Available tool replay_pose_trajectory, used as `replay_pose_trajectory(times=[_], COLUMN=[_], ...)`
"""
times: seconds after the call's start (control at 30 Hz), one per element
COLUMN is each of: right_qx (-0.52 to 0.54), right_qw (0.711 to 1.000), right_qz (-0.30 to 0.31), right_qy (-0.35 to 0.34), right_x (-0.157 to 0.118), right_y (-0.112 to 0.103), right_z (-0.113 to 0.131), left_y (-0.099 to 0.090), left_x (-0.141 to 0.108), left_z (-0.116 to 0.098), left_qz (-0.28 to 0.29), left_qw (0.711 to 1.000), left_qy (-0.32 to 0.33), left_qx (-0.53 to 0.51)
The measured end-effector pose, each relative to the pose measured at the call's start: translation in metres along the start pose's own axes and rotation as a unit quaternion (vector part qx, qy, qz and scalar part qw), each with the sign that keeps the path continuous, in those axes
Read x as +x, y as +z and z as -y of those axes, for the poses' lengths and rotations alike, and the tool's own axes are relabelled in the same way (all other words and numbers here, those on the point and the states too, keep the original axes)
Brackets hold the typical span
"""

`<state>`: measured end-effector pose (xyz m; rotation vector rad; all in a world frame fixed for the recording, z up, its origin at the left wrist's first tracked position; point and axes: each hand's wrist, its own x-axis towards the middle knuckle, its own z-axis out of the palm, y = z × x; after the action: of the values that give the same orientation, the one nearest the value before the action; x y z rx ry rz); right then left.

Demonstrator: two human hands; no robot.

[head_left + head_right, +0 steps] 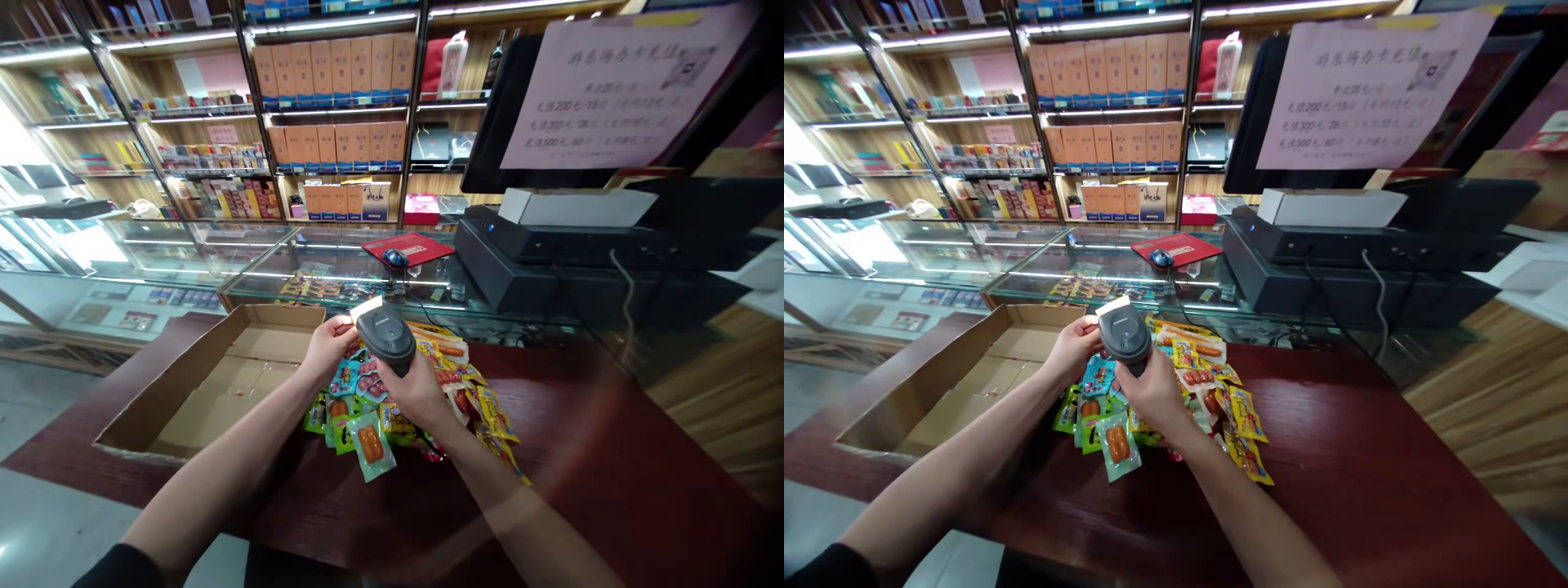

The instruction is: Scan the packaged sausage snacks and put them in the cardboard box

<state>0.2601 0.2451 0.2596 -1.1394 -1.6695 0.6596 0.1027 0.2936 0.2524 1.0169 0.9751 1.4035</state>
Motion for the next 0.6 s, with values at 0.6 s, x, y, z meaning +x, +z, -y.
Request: replay_pose_trajectory(times=[0.6], right_qx=[0.117], right_qw=[0.99], right_qz=[0.054], right_qy=[0.065], right_x=[0.013], right_y=[-0.037], right_z=[0.011], left_y=[-0.05], left_x=[-0.012], left_z=[-0.073], left_qz=[-0.076], left_qw=[0.991], left_qy=[0.086], left_qx=[0.07])
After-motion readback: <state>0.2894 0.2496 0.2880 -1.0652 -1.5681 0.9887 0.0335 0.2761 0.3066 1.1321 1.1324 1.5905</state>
